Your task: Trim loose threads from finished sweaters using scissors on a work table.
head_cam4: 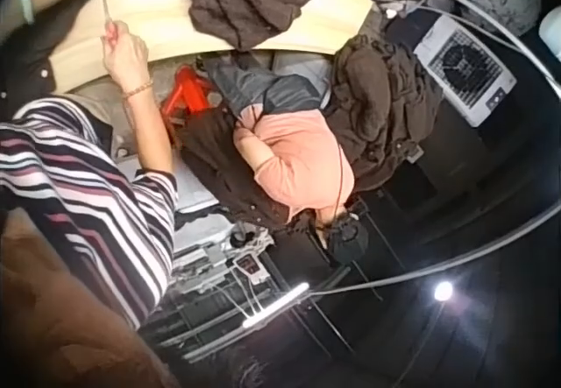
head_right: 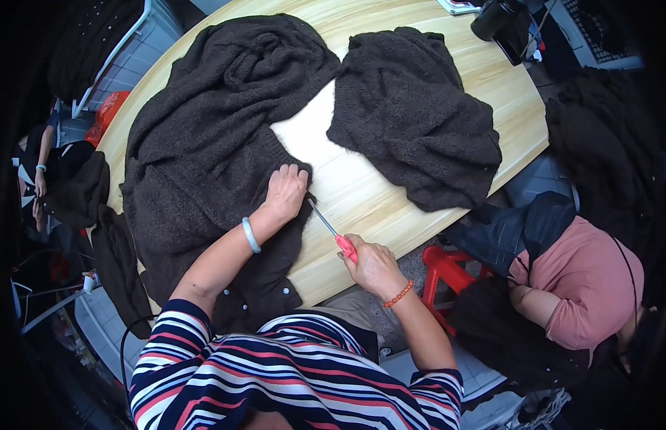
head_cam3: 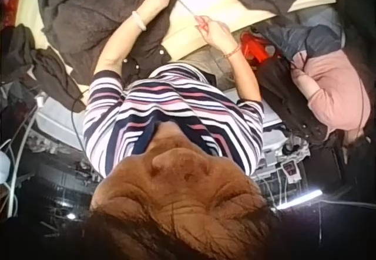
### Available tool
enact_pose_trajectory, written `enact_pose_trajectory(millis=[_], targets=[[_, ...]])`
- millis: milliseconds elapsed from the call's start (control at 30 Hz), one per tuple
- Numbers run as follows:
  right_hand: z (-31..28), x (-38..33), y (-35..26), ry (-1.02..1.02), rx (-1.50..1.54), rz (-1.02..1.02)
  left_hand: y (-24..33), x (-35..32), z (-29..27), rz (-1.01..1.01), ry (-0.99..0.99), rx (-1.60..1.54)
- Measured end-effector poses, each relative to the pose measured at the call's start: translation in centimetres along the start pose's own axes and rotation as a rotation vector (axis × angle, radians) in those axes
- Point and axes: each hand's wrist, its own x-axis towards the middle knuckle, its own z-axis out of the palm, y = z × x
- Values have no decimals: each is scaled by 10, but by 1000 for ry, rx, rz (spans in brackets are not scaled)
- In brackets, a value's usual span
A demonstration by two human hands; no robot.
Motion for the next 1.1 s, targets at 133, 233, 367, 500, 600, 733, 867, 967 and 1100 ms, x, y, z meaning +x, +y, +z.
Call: enact_pose_trajectory(millis=[133, 233, 367, 500, 600, 733, 867, 967, 1100], targets=[[-5, -3, 11, 10, -20, 54, -17, 2, 6, -229, 13, -838], [-15, 2, -4, -109, -8, 47, -44, -2, 29, -526, -79, -1551], [-17, 15, -11, -163, 10, -31, -42, -9, 28, -559, -119, -1854], [-17, 23, -11, -190, -20, -14, -45, -11, 33, -576, -101, -1863], [-15, 26, -4, -234, -16, -101, -47, -12, 42, -337, 9, -1062], [-17, 23, 19, -112, -15, -11, 8, 5, -13, -264, 72, -497], [-19, 22, 26, -60, -15, 16, 8, 23, 1, -298, -27, -350], [-24, 21, 28, -15, -3, 85, 5, 26, 1, -304, 43, -903], [-23, 28, 14, -111, 9, -10, -24, 21, 35, -532, -54, -1520]])
